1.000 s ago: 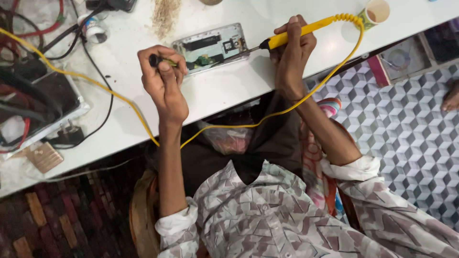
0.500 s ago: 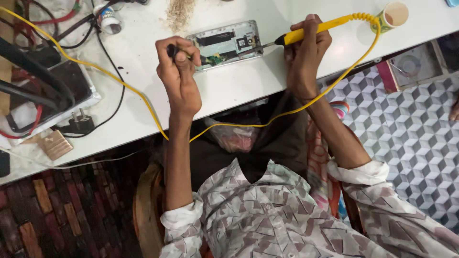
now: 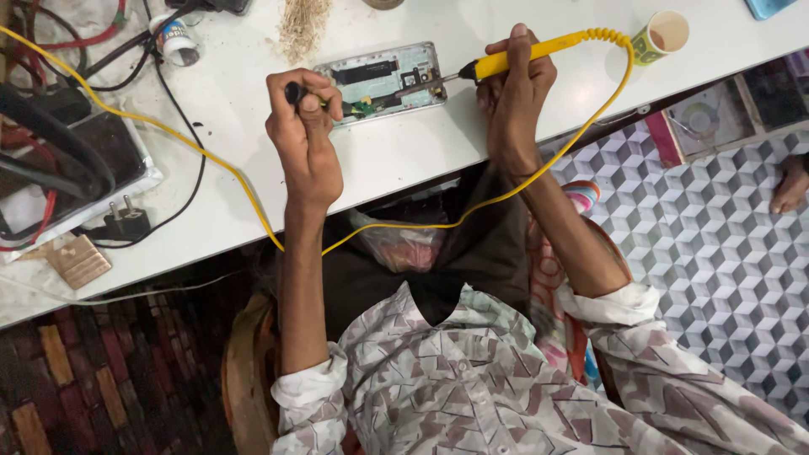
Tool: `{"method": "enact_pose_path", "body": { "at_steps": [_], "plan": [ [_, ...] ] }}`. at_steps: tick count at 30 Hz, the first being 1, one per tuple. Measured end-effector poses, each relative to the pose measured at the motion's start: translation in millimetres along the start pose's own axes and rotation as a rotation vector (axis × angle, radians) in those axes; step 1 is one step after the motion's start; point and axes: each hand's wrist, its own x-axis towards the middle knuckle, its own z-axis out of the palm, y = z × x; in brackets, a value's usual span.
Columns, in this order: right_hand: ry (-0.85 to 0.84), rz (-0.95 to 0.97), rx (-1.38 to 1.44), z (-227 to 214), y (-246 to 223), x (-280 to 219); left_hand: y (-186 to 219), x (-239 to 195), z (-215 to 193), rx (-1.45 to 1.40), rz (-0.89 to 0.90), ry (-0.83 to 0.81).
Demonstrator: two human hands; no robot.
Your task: The person uses a yellow hot air gun to apply heat to a disassembled mobile phone chassis on a cluttered workbench. They hold the device steady with their left hand while directing the airflow with their right hand, repeatedly moving the nozzle across the internal components.
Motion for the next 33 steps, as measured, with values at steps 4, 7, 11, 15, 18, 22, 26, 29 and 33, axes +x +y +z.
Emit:
{"method": "enact_pose_path", "body": {
  "at_steps": [4, 7, 11, 15, 18, 22, 26, 29, 33],
  "plan": [
    [0.004, 0.006, -0.02, 5.6, -0.9, -2.4, 1.0, -1.5, -3.5, 0.014, -0.026, 0.009],
    [-0.029, 0.013, -0.024, 6.2, -2.8, -2.6, 2.2, -1.0, -2.5, 0.003, -0.037, -0.004],
    [-0.035, 0.002, -0.081, 8.3, -3.6, -4.8, 3.9, -0.3, -2.4, 0.012, -0.008, -0.006],
    [-0.027, 0.005, -0.089, 10.9, -4.4, -2.2, 3.9, 1.3, -2.8, 0.007, 0.006, -0.001],
    [-0.048, -0.007, -0.076, 12.1, -3.7, -2.1, 4.4, 1.6, -3.9, 0.012, 0.02, -0.004],
    [-0.024, -0.006, -0.13, 9.6, -2.4, -2.2, 2.3, 1.2, -2.1, -0.029, 0.036, -0.014],
    [-0.012, -0.045, -0.09, 5.1, 2.1, -2.1, -2.8, -3.4, -3.7, -0.023, 0.023, -0.023],
    [-0.034, -0.033, -0.032, 3.4, 3.2, -0.6, -4.9, -3.0, -3.8, -0.037, 0.026, -0.026],
    [-0.026, 0.0, -0.068, 5.8, 0.8, -0.6, 2.1, -0.1, -2.4, -0.037, 0.022, -0.012]
  ]
}}
